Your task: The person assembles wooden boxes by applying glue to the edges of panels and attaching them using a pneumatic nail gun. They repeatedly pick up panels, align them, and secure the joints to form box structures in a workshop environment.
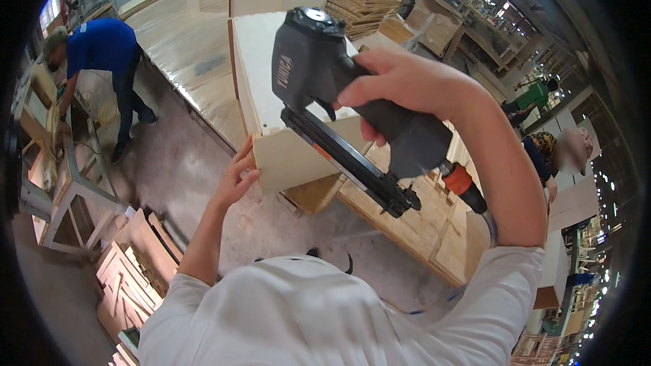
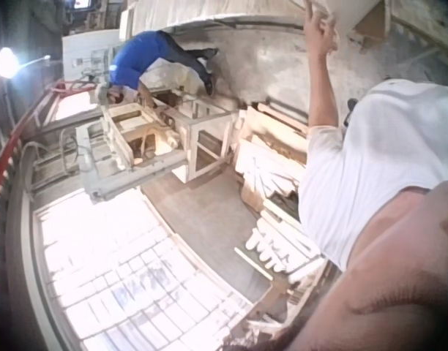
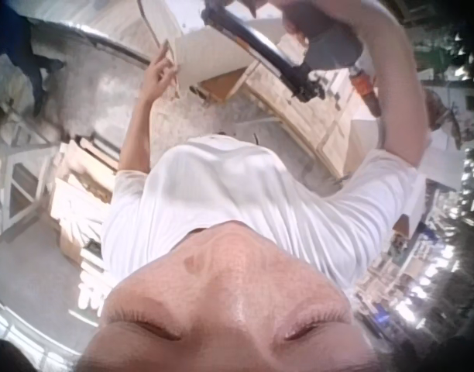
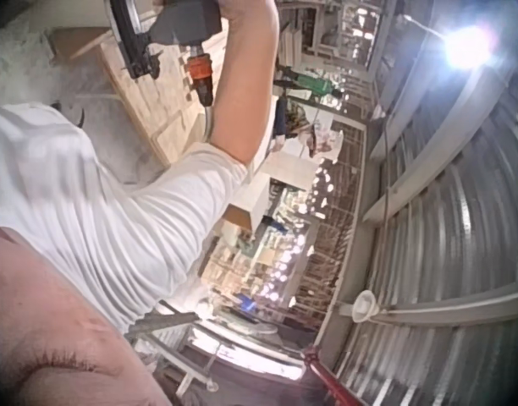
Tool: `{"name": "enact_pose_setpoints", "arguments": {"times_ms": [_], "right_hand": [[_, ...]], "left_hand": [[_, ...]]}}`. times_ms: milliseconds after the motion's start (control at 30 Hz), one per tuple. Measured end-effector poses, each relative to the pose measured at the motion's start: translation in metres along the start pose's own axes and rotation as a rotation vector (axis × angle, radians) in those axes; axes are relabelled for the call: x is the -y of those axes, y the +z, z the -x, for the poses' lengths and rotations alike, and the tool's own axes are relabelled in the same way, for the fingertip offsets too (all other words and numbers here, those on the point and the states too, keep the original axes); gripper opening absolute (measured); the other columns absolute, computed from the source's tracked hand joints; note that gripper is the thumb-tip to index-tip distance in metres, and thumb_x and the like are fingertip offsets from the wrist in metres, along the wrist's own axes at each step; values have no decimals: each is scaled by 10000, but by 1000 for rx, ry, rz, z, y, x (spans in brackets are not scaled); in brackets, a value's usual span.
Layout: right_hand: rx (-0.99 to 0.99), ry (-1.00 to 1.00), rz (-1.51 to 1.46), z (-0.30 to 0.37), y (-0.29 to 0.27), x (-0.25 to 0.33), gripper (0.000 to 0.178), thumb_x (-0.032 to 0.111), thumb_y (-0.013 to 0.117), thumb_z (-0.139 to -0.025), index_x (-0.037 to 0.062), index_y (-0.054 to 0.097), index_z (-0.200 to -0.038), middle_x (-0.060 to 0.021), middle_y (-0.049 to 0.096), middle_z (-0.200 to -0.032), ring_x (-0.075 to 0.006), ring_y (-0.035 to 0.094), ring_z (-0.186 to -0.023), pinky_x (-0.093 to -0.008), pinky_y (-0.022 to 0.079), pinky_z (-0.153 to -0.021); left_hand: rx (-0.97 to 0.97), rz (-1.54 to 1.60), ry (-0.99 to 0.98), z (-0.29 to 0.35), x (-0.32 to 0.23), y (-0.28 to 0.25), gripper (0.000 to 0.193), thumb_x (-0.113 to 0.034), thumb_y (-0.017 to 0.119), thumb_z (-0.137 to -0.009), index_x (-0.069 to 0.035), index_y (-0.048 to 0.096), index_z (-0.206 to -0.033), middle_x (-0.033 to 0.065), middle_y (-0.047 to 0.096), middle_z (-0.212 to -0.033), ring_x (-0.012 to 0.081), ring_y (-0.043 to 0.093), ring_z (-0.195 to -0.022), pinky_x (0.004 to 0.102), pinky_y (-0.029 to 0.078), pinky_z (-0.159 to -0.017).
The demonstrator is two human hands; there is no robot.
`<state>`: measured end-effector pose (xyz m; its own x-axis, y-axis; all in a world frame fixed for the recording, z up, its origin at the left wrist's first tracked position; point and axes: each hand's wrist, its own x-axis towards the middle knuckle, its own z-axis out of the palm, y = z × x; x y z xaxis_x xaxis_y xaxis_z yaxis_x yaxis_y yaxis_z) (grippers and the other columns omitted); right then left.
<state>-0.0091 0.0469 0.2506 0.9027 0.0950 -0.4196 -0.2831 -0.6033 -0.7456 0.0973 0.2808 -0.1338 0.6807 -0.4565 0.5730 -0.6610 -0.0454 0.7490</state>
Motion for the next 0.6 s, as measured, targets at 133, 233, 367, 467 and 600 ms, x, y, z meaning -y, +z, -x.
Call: {"name": "enact_pose_setpoints", "arguments": {"times_ms": [133,233,367,467,600], "right_hand": [[-172,-117,96,31,-4,-50,262,191,635,-847,-2,542,-998,-75,596,-735,-119,599,-580,-274,512,-534],[-301,-31,-166,59,15,-89,278,99,638,-834,-2,521,-1065,-35,577,-777,-102,584,-612,-274,498,-570],[-440,-158,-383,71,47,-166,301,7,619,-818,5,514,-1100,-54,591,-853,-116,597,-649,-268,503,-580],[-480,-278,-462,56,71,-195,294,4,617,-822,-1,513,-1097,-60,597,-864,-114,598,-658,-268,505,-600],[-474,-349,-544,33,81,-218,193,33,606,-867,1,523,-1039,-62,593,-804,-130,590,-653,-273,481,-597]], "left_hand": [[-147,224,-374,-35,38,-34,341,-325,541,-957,5,618,-987,147,571,-1238,171,532,-1116,292,403,-950],[-304,-58,-473,-105,68,-72,388,-364,554,-946,22,591,-935,118,647,-959,166,574,-949,297,444,-848],[-512,-97,-427,-212,99,-84,424,-412,536,-943,7,591,-981,108,637,-935,152,564,-898,312,445,-798],[-568,44,-291,-269,109,-92,450,-437,499,-956,-2,599,-1010,80,636,-994,166,564,-932,323,441,-826],[-297,301,-363,-298,113,-78,531,-478,373,-999,-11,615,-1071,46,622,-1076,156,558,-983,305,435,-869]]}}
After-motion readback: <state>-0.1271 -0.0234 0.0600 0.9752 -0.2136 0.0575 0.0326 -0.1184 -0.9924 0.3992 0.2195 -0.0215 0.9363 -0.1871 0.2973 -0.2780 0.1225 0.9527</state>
